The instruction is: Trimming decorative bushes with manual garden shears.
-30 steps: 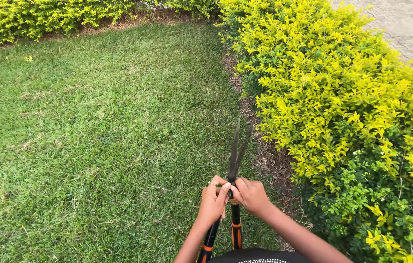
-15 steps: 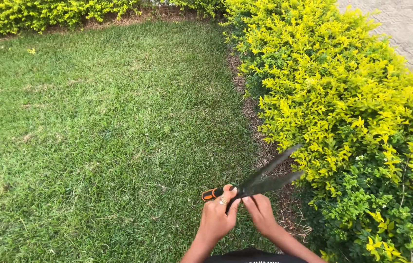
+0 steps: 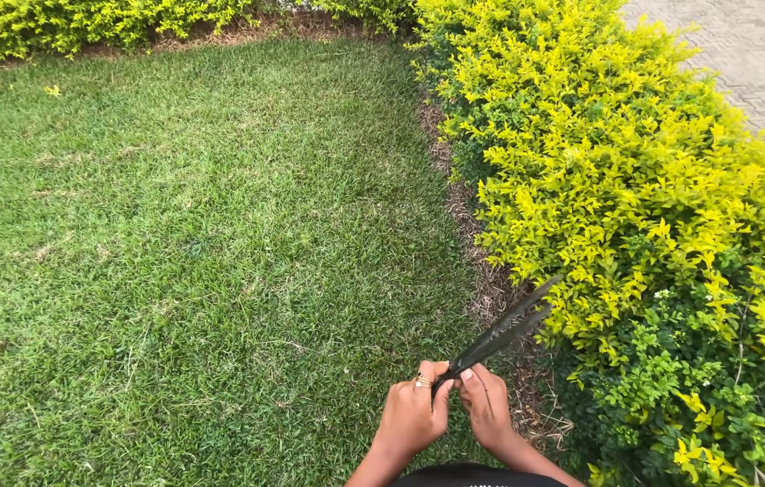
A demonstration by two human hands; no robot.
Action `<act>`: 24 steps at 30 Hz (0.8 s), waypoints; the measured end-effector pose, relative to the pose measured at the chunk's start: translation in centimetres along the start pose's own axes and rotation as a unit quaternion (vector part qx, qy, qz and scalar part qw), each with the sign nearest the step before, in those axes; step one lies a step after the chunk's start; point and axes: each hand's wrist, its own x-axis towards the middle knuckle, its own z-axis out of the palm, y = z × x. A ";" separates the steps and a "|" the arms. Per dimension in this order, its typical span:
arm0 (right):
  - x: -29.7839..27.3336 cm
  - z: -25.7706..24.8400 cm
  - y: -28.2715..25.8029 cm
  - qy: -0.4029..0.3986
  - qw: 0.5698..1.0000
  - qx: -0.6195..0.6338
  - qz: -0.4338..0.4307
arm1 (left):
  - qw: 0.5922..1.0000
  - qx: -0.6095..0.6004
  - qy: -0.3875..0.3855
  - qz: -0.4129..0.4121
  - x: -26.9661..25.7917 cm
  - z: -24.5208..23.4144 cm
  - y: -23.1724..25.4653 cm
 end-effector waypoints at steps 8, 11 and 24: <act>0.6 -0.3 0.4 0.010 0.970 0.160 0.182 | 0.999 -0.043 -0.012 -0.020 0.2 -0.1 0.1; 1.0 -0.2 -0.8 0.001 0.967 0.171 0.190 | 0.999 -0.037 0.002 -0.014 0.2 0.1 -0.2; 1.9 -2.0 -0.8 -0.218 0.956 -0.058 0.186 | 0.876 -0.434 -0.004 -0.212 3.2 -1.9 -5.4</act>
